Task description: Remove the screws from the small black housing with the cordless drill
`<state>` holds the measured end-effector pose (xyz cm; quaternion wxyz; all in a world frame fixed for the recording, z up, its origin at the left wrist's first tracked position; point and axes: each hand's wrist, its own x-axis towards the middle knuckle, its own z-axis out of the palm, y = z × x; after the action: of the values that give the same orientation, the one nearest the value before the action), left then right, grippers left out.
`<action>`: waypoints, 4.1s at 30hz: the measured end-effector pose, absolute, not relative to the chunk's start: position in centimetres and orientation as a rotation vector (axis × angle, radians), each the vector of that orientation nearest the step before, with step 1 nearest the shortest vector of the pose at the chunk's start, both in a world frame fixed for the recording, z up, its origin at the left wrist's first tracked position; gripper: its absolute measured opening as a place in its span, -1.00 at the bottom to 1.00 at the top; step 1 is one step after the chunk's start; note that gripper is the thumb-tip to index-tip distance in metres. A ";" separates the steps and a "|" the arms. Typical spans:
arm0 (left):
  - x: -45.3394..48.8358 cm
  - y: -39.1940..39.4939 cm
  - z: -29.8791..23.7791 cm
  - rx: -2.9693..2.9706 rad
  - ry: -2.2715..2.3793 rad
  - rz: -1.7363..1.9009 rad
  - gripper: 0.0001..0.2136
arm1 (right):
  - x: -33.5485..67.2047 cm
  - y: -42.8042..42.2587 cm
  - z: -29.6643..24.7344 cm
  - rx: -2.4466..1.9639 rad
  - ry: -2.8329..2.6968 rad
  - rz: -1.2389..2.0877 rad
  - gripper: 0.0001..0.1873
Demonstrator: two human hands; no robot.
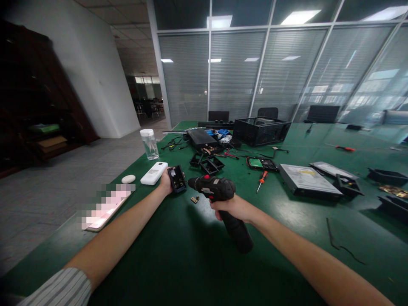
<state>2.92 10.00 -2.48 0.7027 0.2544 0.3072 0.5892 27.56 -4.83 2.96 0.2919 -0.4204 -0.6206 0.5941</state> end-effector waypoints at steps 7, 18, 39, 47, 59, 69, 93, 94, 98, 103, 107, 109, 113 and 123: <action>2.9 9.9 -2.4 0.568 0.678 1.317 -0.74 | 27.4 -5.1 3.4 -1.134 -1.667 1.569 -0.82; 2.9 9.9 -2.4 0.541 0.673 1.305 -0.73 | 27.6 -4.9 2.9 -1.131 -1.675 1.572 -0.84; 2.9 10.0 -2.5 0.526 0.659 1.312 -0.74 | 27.7 -4.9 2.8 -1.109 -1.648 1.575 -0.87; 2.9 10.1 -2.6 0.543 0.664 1.300 -0.75 | 27.7 -4.9 3.1 -1.125 -1.702 1.562 -0.84; 2.9 10.2 -2.6 0.533 0.666 1.306 -0.74 | 27.6 -5.1 3.3 -1.145 -1.681 1.572 -0.83; 3.0 9.9 -2.3 0.515 0.670 1.315 -0.76 | 27.5 -5.1 3.3 -1.153 -1.678 1.550 -0.82; 2.9 10.0 -2.3 0.496 0.701 1.297 -0.74 | 27.6 -5.0 3.2 -1.148 -1.677 1.560 -0.83; 2.9 10.0 -2.3 0.489 0.701 1.292 -0.74 | 27.6 -5.0 3.2 -1.148 -1.677 1.558 -0.83; 2.8 10.2 -2.4 0.485 0.692 1.287 -0.74 | 27.7 -4.9 3.0 -1.143 -1.680 1.560 -0.83; 2.9 10.1 -2.4 0.508 0.709 1.311 -0.75 | 27.6 -4.8 2.9 -1.125 -1.680 1.552 -0.84; 3.0 9.9 -2.2 0.515 0.705 1.312 -0.75 | 27.5 -5.0 3.2 -1.141 -1.682 1.543 -0.84; 3.0 9.8 -2.1 0.497 0.701 1.312 -0.75 | 27.5 -5.1 3.3 -1.160 -1.678 1.543 -0.83; 3.0 9.8 -2.1 0.482 0.690 1.309 -0.75 | 27.4 -5.1 3.3 -1.148 -1.656 1.565 -0.81; 2.8 10.4 -2.8 0.559 0.687 1.307 -0.74 | 27.6 -5.0 3.1 -1.117 -1.656 1.559 -0.84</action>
<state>2.82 10.42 -2.81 0.7041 0.2514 0.3090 0.5879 27.58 -4.95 3.05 0.2990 -0.4208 -0.6237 0.5869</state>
